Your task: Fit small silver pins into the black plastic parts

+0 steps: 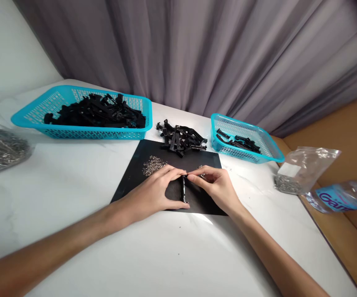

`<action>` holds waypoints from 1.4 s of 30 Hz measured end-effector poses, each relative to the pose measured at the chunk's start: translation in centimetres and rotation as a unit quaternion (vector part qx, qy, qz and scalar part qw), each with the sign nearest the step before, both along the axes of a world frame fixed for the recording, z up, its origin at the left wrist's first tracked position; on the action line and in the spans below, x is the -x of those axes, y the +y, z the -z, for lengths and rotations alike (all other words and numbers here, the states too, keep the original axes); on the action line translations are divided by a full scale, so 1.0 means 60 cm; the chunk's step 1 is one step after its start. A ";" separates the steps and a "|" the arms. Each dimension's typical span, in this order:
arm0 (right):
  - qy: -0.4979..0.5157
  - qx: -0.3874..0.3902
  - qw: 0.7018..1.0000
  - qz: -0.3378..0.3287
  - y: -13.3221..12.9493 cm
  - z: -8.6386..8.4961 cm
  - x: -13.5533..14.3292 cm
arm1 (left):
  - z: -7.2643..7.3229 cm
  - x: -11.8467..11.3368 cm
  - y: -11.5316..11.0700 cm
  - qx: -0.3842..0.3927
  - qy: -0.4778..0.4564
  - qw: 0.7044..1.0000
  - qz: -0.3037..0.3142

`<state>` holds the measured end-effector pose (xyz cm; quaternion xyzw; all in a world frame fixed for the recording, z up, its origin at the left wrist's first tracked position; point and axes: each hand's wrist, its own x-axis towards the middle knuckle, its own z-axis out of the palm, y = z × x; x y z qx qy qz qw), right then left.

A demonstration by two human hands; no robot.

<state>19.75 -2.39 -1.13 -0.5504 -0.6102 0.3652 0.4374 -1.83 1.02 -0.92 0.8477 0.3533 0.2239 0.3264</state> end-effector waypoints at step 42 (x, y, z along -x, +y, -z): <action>0.116 -0.019 0.991 -0.064 -0.015 -0.005 0.003 | 0.001 0.002 0.009 -0.078 0.035 0.996 0.023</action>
